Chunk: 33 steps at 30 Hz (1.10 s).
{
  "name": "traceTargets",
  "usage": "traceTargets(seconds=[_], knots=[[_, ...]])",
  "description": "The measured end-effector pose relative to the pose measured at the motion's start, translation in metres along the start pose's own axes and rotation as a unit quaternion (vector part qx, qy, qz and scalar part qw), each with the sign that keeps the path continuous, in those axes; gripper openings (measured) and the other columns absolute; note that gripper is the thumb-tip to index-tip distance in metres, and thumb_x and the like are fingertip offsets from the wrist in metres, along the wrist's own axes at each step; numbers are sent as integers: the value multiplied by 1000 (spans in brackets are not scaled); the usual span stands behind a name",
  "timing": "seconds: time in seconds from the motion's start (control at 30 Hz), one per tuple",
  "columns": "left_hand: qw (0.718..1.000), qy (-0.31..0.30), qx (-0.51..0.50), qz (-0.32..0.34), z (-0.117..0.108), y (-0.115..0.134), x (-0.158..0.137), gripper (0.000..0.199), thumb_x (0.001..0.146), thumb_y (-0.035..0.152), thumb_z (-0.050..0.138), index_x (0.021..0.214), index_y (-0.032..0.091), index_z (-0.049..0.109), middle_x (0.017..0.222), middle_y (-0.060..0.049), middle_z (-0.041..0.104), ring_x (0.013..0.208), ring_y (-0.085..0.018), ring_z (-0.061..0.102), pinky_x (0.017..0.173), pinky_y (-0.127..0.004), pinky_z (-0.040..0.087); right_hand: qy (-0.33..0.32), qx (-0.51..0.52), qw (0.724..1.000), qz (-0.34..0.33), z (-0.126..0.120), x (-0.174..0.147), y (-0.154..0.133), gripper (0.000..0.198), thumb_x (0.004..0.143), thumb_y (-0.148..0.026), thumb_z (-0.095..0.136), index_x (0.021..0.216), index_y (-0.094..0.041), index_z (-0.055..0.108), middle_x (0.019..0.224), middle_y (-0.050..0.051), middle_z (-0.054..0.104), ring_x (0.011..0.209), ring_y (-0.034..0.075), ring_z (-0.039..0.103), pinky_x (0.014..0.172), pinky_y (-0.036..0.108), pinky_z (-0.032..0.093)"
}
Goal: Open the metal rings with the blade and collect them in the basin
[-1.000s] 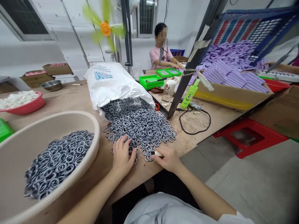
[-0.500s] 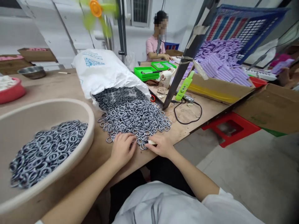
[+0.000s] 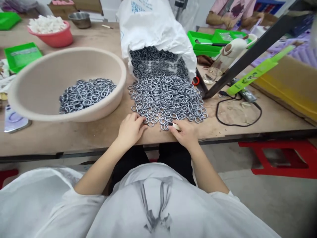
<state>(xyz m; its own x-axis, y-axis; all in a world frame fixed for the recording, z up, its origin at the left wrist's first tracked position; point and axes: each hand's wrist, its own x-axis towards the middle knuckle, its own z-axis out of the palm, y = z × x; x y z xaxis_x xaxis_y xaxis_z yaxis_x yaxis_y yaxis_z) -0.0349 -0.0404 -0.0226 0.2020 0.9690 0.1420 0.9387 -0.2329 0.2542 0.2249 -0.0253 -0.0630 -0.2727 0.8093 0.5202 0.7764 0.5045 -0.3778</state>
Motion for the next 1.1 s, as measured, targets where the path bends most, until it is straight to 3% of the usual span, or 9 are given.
traceTargets(seconds=[0.17, 0.27, 0.47, 0.53, 0.63, 0.7, 0.77, 0.9, 1.1], knots=[[999, 18, -42, -16, 3, -3, 7, 17, 90, 29, 60, 97, 21, 73, 106, -11, 66, 103, -29, 57, 86, -40, 47, 19, 41, 999, 14, -4, 1, 1, 35, 92, -50, 61, 93, -18, 75, 88, 9, 77, 81, 23, 69, 72, 33, 47], [971, 61, -230, -33, 3, 4, 1, 18, 89, 32, 61, 93, 19, 72, 93, -8, 68, 90, -23, 60, 83, -36, 48, 33, 172, 981, 82, -9, 0, -11, 40, 90, -55, 61, 96, -18, 73, 84, 8, 74, 76, 21, 66, 70, 33, 48], [763, -21, -636, -111, 11, 41, -32, 37, 80, 51, 70, 90, 15, 70, 85, -5, 71, 77, -16, 62, 76, -29, 49, -62, 427, 890, 146, -11, 4, -64, 44, 79, -63, 70, 87, -20, 66, 77, 0, 65, 69, 13, 57, 64, 27, 47], [764, -30, -634, -113, 11, 46, -40, 39, 79, 54, 71, 87, 15, 69, 80, -4, 68, 74, -15, 60, 72, -28, 48, -98, 450, 873, 162, -12, 8, -73, 45, 79, -63, 70, 77, -19, 60, 65, -3, 54, 60, 10, 48, 57, 23, 42], [830, -23, -551, -84, 6, 45, -43, 38, 85, 54, 65, 79, 16, 67, 74, -2, 63, 71, -13, 55, 68, -26, 44, -168, 492, 836, 177, -11, 11, -74, 49, 79, -64, 69, 70, -19, 53, 59, -6, 44, 54, 7, 40, 51, 21, 37], [836, -40, -543, -69, 4, 45, -42, 40, 88, 55, 60, 75, 17, 65, 71, -2, 61, 70, -13, 53, 67, -26, 43, -198, 534, 801, 185, -9, 10, -74, 50, 81, -66, 66, 70, -20, 50, 60, -6, 46, 55, 8, 44, 53, 22, 42], [797, -56, -595, -86, 5, 47, -39, 43, 88, 58, 58, 74, 17, 62, 68, -1, 58, 66, -12, 52, 65, -25, 43, -171, 573, 777, 195, -5, 6, -76, 47, 79, -65, 68, 79, -21, 52, 66, -5, 53, 60, 9, 53, 59, 24, 49], [711, -65, -688, -134, 10, 55, -37, 44, 82, 60, 65, 72, 17, 59, 63, 2, 50, 60, -10, 44, 59, -24, 40, -91, 581, 785, 194, -2, -1, -85, 50, 70, -57, 81, 96, -25, 55, 78, -4, 62, 65, 11, 62, 61, 25, 55], [669, -139, -719, -127, 14, 59, -36, 44, 78, 59, 70, 82, 16, 63, 65, 2, 51, 59, -9, 44, 57, -22, 37, -138, 596, 770, 184, -8, 1, -84, 38, 81, -56, 72, 81, -21, 58, 61, -5, 60, 52, 10, 59, 53, 25, 54]])
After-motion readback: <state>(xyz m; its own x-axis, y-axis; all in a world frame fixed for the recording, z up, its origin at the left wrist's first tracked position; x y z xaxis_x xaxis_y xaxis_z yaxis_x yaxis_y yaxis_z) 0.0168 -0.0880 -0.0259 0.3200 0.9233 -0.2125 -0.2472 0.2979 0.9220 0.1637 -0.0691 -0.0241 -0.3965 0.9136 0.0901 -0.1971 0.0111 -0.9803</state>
